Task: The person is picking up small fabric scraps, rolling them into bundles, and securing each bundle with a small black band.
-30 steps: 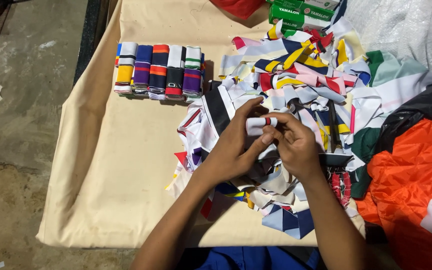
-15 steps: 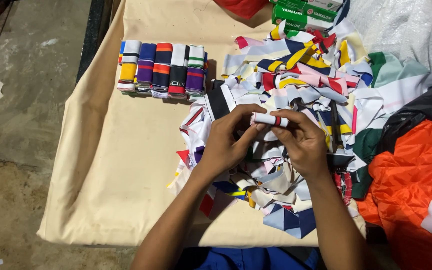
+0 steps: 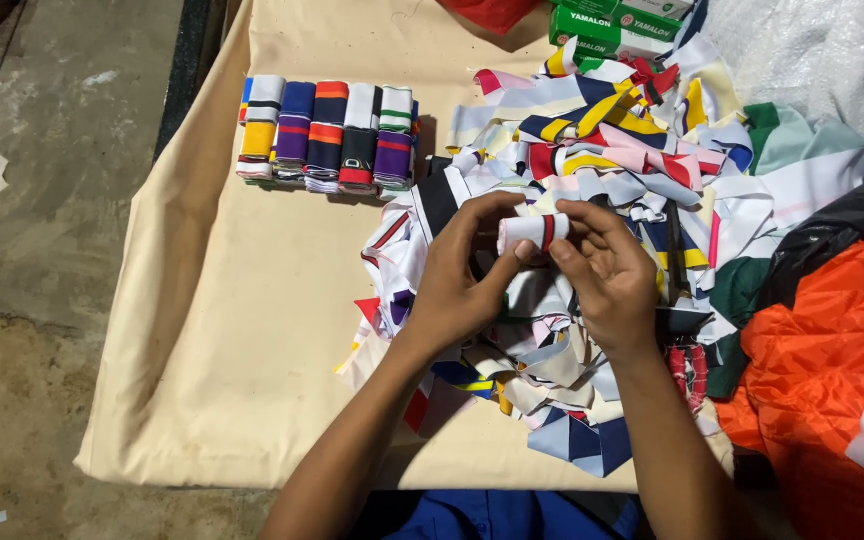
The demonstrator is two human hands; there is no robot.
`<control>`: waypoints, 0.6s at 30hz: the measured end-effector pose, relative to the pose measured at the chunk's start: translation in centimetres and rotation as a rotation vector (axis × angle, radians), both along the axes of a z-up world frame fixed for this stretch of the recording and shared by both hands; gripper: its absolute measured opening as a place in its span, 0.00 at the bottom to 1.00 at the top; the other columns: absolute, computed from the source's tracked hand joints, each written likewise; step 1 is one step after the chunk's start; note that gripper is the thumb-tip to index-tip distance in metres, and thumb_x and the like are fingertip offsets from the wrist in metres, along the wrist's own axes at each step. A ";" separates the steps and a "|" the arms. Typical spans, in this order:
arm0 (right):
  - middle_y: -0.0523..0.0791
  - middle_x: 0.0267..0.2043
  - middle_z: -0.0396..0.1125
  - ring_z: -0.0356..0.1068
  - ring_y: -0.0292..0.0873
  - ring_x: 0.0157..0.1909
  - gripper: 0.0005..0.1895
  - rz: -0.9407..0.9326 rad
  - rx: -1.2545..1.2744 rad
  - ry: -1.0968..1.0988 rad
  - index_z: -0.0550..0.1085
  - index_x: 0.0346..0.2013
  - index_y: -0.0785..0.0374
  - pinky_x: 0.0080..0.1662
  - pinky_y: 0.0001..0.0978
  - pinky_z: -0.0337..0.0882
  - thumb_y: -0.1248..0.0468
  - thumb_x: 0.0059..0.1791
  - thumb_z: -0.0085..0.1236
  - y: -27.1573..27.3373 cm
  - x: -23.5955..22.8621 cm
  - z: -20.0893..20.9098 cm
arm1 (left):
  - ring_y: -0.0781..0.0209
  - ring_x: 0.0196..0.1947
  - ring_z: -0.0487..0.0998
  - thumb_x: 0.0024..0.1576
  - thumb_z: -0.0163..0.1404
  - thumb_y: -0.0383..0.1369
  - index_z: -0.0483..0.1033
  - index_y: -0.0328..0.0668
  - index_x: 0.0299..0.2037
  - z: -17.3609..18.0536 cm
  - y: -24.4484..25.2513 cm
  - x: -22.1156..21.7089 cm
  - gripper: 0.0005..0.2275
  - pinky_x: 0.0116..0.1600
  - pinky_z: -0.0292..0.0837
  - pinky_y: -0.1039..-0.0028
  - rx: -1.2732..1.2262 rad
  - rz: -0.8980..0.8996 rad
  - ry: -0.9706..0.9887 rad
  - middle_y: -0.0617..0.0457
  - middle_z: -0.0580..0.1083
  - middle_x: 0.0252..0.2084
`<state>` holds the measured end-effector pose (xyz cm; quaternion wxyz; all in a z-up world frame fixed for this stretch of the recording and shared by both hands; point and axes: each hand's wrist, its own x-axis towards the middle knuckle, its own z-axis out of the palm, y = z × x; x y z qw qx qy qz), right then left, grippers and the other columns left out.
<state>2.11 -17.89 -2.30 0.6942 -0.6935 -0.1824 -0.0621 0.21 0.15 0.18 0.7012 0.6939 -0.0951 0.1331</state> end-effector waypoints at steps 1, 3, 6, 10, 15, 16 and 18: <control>0.57 0.49 0.69 0.71 0.48 0.52 0.21 -0.004 -0.002 0.000 0.68 0.61 0.75 0.58 0.44 0.72 0.68 0.54 0.54 0.0 -0.2 -0.1 | 0.47 0.44 0.80 0.61 0.55 0.29 0.72 0.39 0.60 -0.2 -0.4 -0.2 0.17 0.49 0.79 0.56 -0.002 -0.004 0.000 0.39 0.77 0.45; 0.61 0.50 0.69 0.72 0.55 0.50 0.22 0.047 -0.025 0.023 0.67 0.62 0.75 0.57 0.50 0.73 0.70 0.54 0.52 0.4 -0.5 -0.3 | 0.30 0.59 0.73 0.61 0.54 0.33 0.60 0.33 0.69 -0.6 -1.0 -0.5 0.27 0.63 0.66 0.42 0.043 -0.077 -0.052 0.29 0.72 0.56; 0.58 0.51 0.70 0.72 0.49 0.52 0.21 0.016 -0.037 -0.006 0.68 0.61 0.76 0.56 0.44 0.73 0.73 0.54 0.53 1.2 -1.0 0.5 | 0.37 0.61 0.73 0.65 0.49 0.34 0.58 0.33 0.69 -1.0 -1.0 -0.6 0.24 0.67 0.64 0.45 0.034 -0.095 -0.084 0.35 0.72 0.57; 0.56 0.50 0.69 0.72 0.49 0.51 0.19 0.002 -0.034 0.000 0.68 0.61 0.75 0.56 0.44 0.74 0.72 0.55 0.52 0.5 -0.7 0.1 | 0.45 0.56 0.77 0.65 0.51 0.33 0.67 0.39 0.66 -0.8 -0.4 0.0 0.19 0.63 0.70 0.55 0.088 -0.018 -0.111 0.43 0.75 0.53; 0.55 0.49 0.68 0.72 0.47 0.53 0.19 -0.055 -0.074 -0.072 0.68 0.61 0.76 0.57 0.41 0.75 0.74 0.56 0.52 0.3 -0.7 0.9 | 0.56 0.28 0.77 0.60 0.57 0.30 0.79 0.44 0.48 -1.3 -0.2 0.3 0.08 0.35 0.74 0.70 0.115 0.077 -0.166 0.53 0.77 0.37; 0.55 0.49 0.68 0.72 0.47 0.53 0.19 -0.050 -0.074 -0.072 0.68 0.61 0.76 0.57 0.41 0.75 0.74 0.56 0.52 -0.1 -0.5 0.5 | 0.56 0.28 0.77 0.60 0.57 0.30 0.79 0.44 0.48 -1.2 -0.3 0.4 0.08 0.35 0.74 0.70 0.115 0.082 -0.166 0.53 0.77 0.37; 0.55 0.50 0.68 0.71 0.45 0.54 0.22 -0.080 -0.082 -0.104 0.66 0.63 0.76 0.58 0.38 0.75 0.74 0.55 0.56 -0.6 -0.1 -0.4 | 0.54 0.31 0.79 0.60 0.58 0.32 0.79 0.45 0.47 -1.2 -0.3 0.4 0.08 0.38 0.75 0.68 0.125 0.091 -0.210 0.53 0.77 0.37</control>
